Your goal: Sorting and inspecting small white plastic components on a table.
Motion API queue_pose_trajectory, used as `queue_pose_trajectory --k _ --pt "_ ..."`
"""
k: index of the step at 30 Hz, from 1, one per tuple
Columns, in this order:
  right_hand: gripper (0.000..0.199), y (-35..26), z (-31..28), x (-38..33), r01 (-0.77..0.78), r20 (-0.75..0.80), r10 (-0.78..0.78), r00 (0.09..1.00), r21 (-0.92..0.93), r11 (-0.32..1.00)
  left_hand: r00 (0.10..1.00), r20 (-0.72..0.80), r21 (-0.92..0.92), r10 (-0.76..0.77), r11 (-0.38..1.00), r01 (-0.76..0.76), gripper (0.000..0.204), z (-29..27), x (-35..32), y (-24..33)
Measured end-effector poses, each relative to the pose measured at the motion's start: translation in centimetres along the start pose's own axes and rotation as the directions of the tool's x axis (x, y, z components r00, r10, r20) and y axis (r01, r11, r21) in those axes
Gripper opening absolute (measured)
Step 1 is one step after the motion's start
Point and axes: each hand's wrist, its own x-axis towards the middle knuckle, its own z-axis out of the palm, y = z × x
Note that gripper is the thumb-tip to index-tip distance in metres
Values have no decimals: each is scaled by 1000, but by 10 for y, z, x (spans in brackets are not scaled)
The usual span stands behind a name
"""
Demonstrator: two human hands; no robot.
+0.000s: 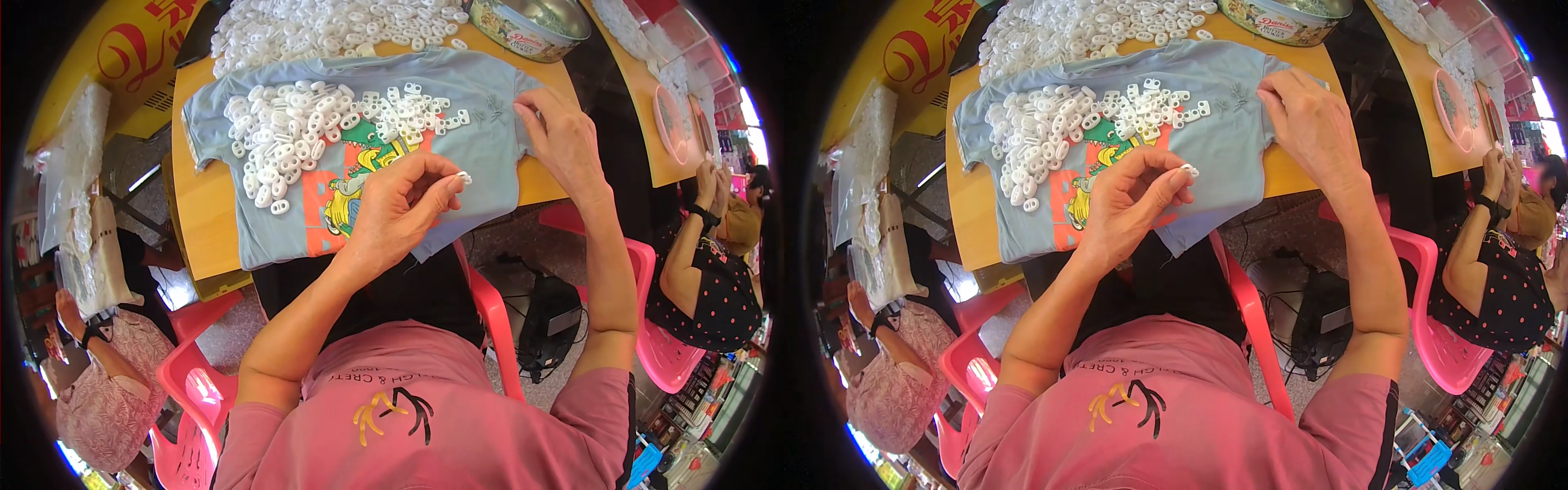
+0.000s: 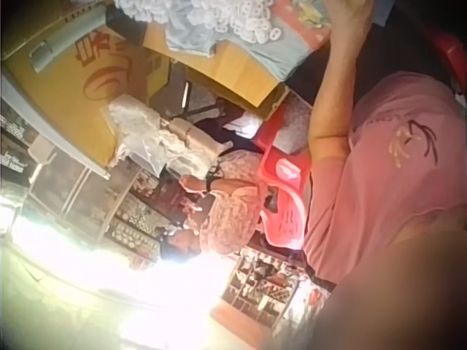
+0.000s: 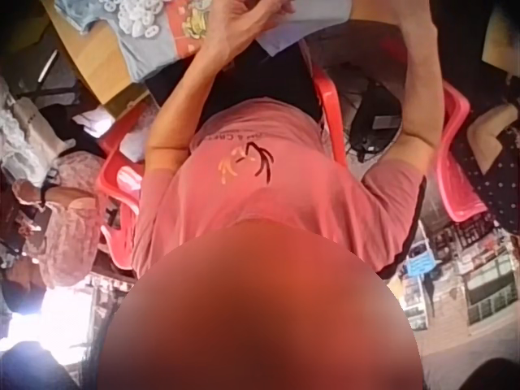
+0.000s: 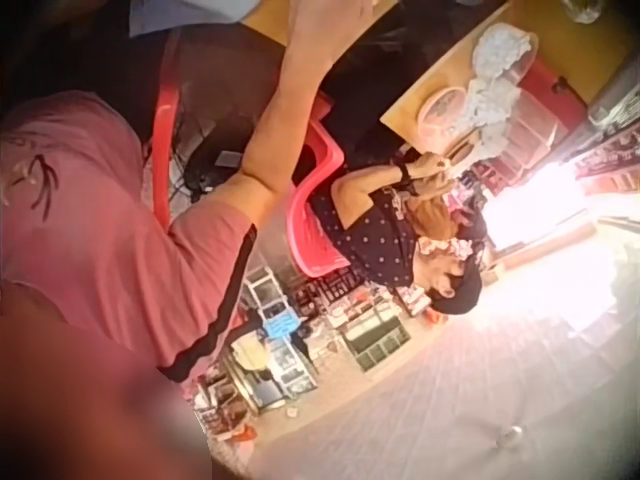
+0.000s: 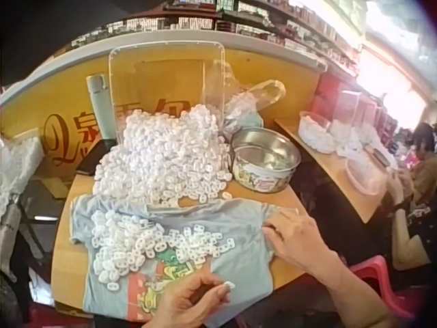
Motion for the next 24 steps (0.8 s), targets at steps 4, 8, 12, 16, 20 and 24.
queue_pose_trajectory --k 4,8,12,16,20,24 --pt "14 4 2 -3 -21 -19 25 1000 173 985 1000 -1 2 -12 1000 12 10 0 0 2" --pt "14 4 2 -6 -284 143 245 959 475 833 1000 -8 -15 -25 1000 25 10 0 0 1" --pt "17 4 1 -7 -413 242 338 909 625 663 1000 3 -28 15 1000 -15 11 0 1 -2" --pt "24 5 0 -10 -451 322 319 891 694 561 999 -4 -45 32 998 -32 11 1 1 -2" --pt "24 6 -3 -13 -420 336 255 907 775 471 1000 -4 -55 16 998 -16 10 1 1 0" --pt "22 1 -1 -17 -418 355 252 900 867 271 1000 -16 -75 -13 997 11 11 0 1 0"
